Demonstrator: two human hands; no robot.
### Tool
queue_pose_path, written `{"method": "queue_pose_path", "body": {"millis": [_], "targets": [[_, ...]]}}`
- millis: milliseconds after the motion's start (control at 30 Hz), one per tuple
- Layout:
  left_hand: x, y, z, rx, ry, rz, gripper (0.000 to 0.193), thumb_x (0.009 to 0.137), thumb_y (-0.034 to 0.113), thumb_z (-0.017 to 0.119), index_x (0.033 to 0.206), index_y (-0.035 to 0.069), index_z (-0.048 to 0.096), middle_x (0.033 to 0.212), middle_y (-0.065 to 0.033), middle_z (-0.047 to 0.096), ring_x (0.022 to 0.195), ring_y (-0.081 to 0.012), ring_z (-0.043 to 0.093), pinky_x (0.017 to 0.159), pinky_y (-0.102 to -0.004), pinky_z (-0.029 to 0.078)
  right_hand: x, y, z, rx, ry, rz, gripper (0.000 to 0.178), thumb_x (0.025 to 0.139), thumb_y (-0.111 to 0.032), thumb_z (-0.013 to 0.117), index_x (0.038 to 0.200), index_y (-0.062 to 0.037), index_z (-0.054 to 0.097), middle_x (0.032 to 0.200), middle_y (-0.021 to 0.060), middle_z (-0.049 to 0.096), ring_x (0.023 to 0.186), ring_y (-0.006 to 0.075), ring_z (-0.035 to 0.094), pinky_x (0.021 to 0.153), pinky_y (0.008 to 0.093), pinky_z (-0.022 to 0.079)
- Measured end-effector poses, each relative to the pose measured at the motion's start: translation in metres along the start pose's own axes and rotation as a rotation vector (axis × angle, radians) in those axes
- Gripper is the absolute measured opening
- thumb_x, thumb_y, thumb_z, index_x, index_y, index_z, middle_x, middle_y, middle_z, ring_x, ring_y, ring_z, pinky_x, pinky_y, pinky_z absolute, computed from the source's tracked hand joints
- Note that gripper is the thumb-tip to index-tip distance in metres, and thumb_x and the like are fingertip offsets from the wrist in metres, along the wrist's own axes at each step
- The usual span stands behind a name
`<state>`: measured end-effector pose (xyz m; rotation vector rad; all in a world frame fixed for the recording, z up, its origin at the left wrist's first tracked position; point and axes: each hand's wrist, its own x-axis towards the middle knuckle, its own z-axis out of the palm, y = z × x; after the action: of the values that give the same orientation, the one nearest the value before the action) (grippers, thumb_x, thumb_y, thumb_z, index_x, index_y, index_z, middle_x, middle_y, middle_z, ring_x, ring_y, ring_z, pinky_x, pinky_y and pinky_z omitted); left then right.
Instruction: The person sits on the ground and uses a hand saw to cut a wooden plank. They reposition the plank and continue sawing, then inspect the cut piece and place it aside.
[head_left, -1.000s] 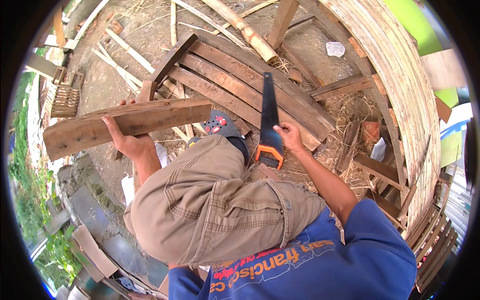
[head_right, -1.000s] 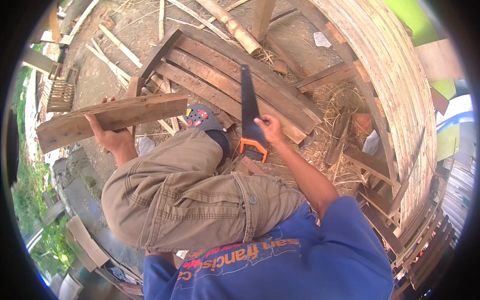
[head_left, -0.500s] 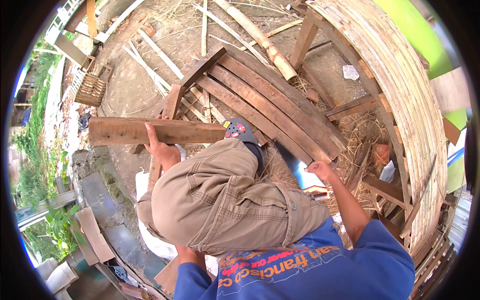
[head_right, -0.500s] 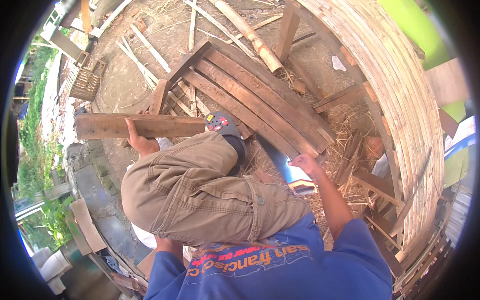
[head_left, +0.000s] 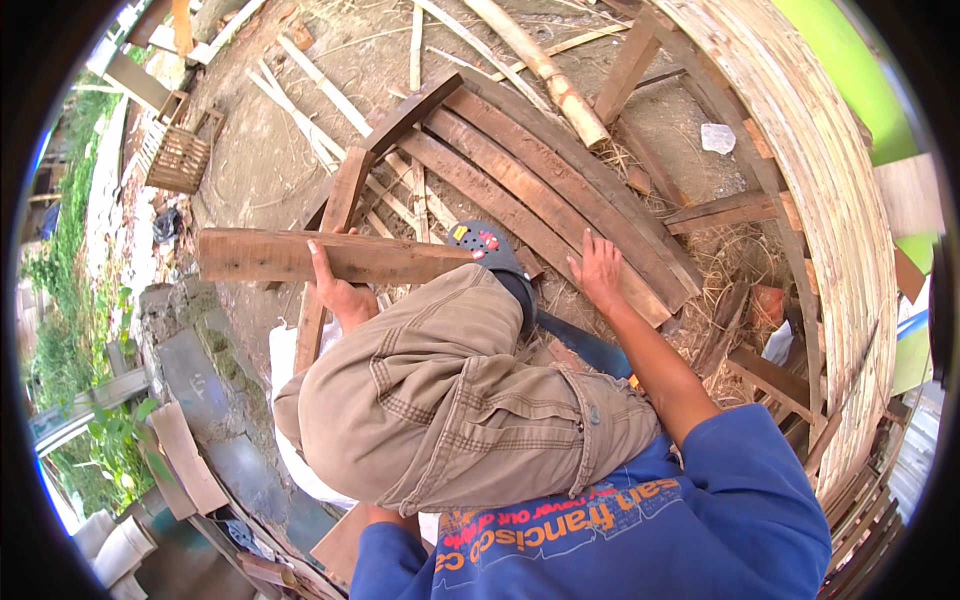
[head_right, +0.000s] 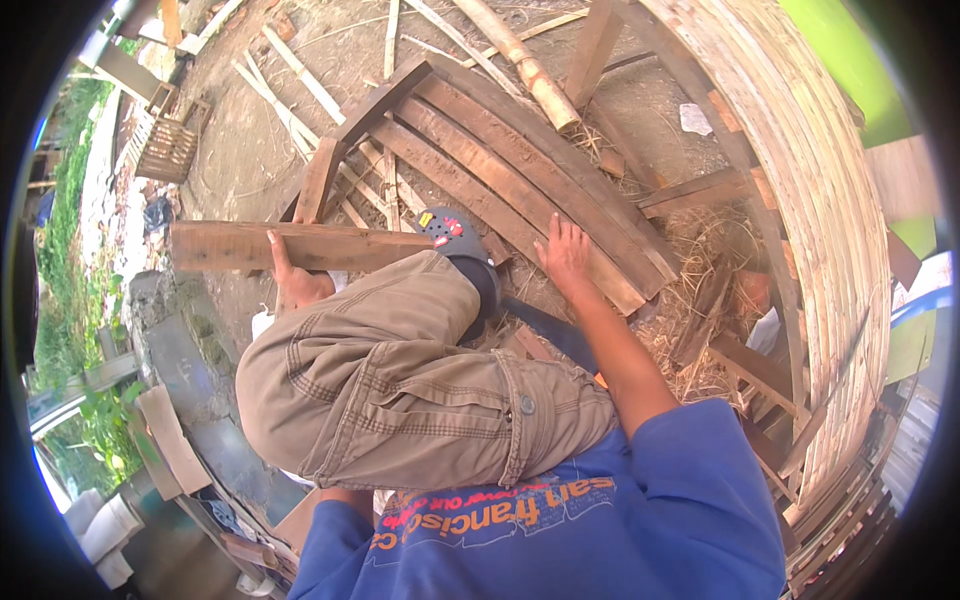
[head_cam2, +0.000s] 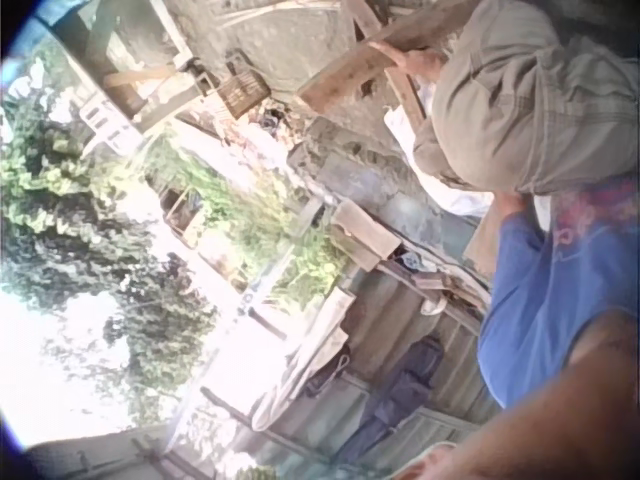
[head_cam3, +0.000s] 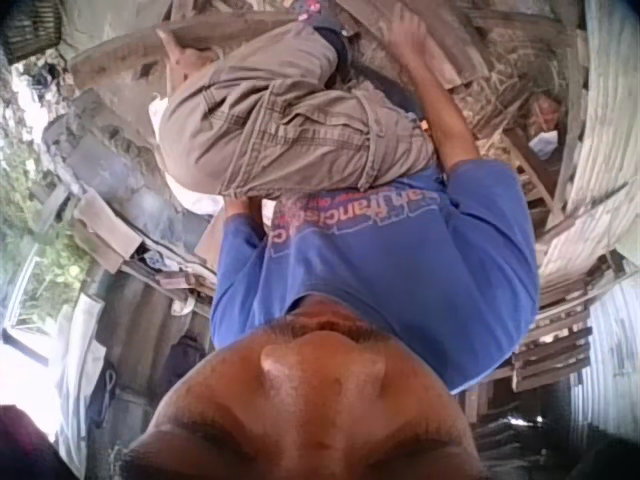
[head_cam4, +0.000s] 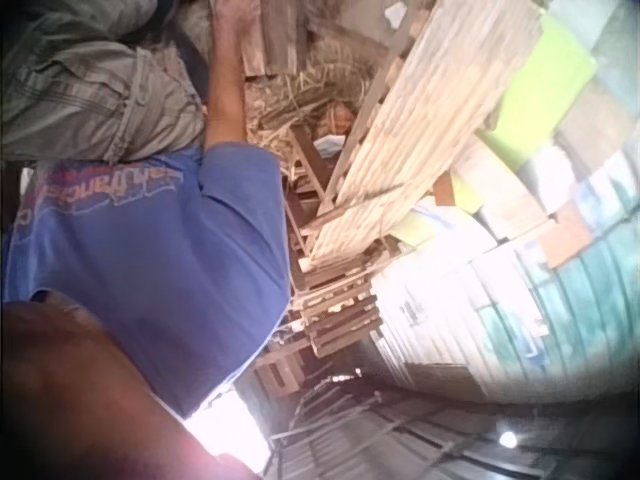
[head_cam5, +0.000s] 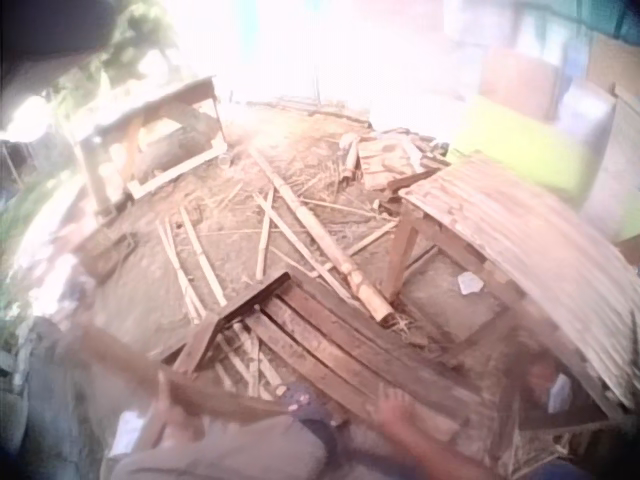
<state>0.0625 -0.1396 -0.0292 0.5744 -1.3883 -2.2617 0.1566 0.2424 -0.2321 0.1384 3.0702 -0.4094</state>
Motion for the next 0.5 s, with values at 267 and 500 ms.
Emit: {"method": "queue_pose_path", "body": {"millis": [267,500], "targets": [[-0.004,0.002,-0.013,0.057,0.063,0.017,0.051,0.099,0.036,0.066,0.129,-0.002,0.048,0.109,-0.0207,0.069,0.096,-0.033,0.069,0.09,-0.0458,0.054,0.007,0.01,-0.008,0.028,-0.017,0.238,0.074,0.089,-0.041,0.072,0.146,-0.0026,0.045,0.136,0.0218,0.049,0.125,0.0377,0.047,0.105,0.0537,0.035],[-0.003,-0.017,-0.004,0.027,0.063,-0.041,0.054,0.098,0.035,0.068,0.13,-0.002,0.048,0.11,-0.0222,0.069,0.098,-0.0339,0.069,0.091,-0.0458,0.054,-0.028,0.028,-0.001,0.11,-0.003,0.268,0.079,0.089,-0.049,0.071,0.146,-0.0021,0.044,0.14,0.0268,0.045,0.13,0.0431,0.044,0.107,0.0543,0.036]]}}
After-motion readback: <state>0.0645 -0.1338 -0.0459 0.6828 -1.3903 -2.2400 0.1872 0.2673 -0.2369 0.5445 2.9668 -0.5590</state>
